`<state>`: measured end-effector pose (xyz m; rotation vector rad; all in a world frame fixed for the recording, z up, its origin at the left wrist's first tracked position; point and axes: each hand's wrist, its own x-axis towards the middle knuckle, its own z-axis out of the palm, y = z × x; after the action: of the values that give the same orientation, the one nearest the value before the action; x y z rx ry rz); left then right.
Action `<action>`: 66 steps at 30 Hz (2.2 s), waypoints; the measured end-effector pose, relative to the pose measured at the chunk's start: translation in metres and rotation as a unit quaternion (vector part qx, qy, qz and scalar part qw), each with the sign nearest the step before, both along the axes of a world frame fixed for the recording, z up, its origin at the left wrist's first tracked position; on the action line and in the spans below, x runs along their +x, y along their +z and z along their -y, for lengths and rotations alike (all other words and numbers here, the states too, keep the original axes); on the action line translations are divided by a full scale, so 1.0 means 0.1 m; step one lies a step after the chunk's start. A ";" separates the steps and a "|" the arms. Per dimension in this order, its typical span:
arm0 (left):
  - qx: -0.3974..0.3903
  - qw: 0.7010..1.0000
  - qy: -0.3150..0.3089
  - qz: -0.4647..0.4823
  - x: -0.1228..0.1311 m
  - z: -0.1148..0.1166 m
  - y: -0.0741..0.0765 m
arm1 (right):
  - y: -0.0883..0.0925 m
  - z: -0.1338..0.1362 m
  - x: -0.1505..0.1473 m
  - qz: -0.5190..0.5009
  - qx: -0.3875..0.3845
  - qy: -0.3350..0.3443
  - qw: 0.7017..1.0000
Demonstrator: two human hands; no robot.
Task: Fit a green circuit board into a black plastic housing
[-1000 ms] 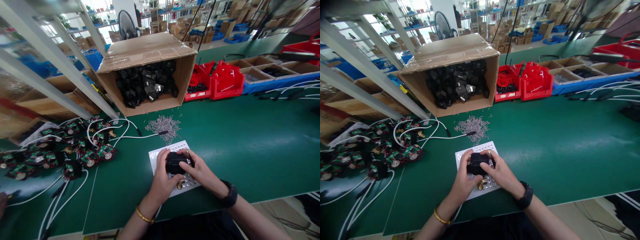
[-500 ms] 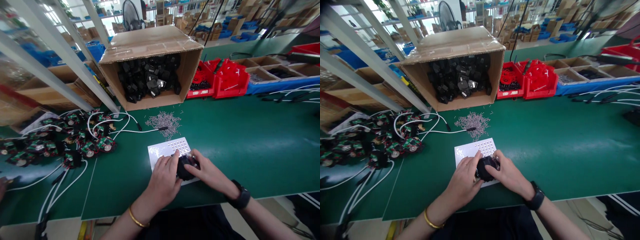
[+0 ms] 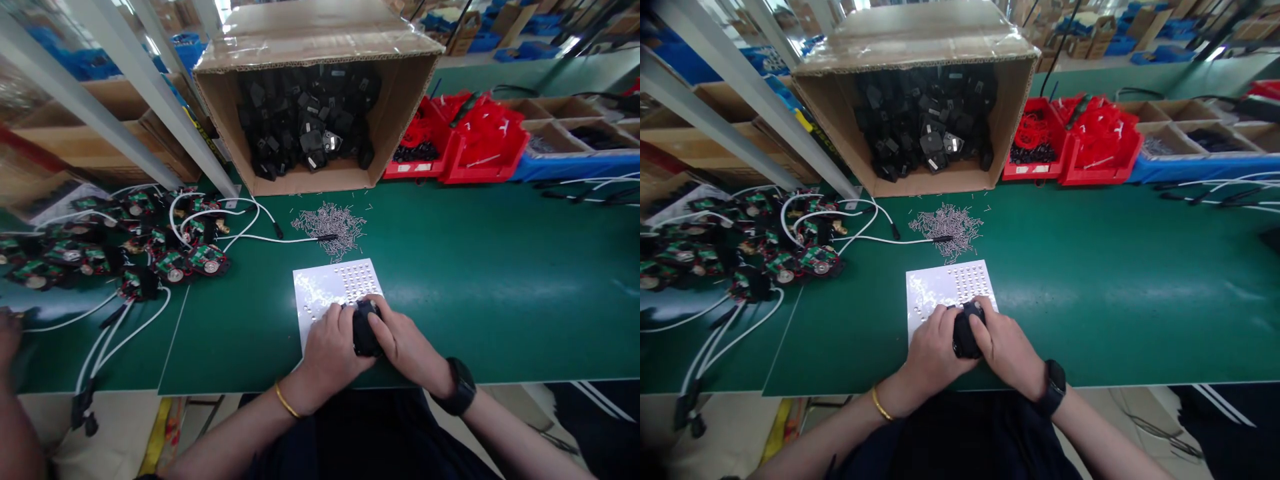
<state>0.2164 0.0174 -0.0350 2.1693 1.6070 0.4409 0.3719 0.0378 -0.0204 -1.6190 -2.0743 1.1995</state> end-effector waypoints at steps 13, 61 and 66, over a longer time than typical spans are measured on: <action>0.011 0.998 -0.010 0.069 -0.06 -0.01 -0.09 | 0.04 0.17 0.01 0.020 0.025 0.029 0.999; 0.129 0.990 -0.059 0.026 -0.23 0.18 0.28 | 0.52 0.32 -0.13 -0.016 0.107 -0.026 0.994; 0.103 0.987 0.112 0.060 -0.52 0.07 0.28 | 0.60 0.27 0.40 0.101 0.216 -0.141 0.961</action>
<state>0.1647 0.0100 -0.0067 2.0667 1.8135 0.8229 0.4118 0.0108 0.0393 -1.7878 -1.9491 0.4626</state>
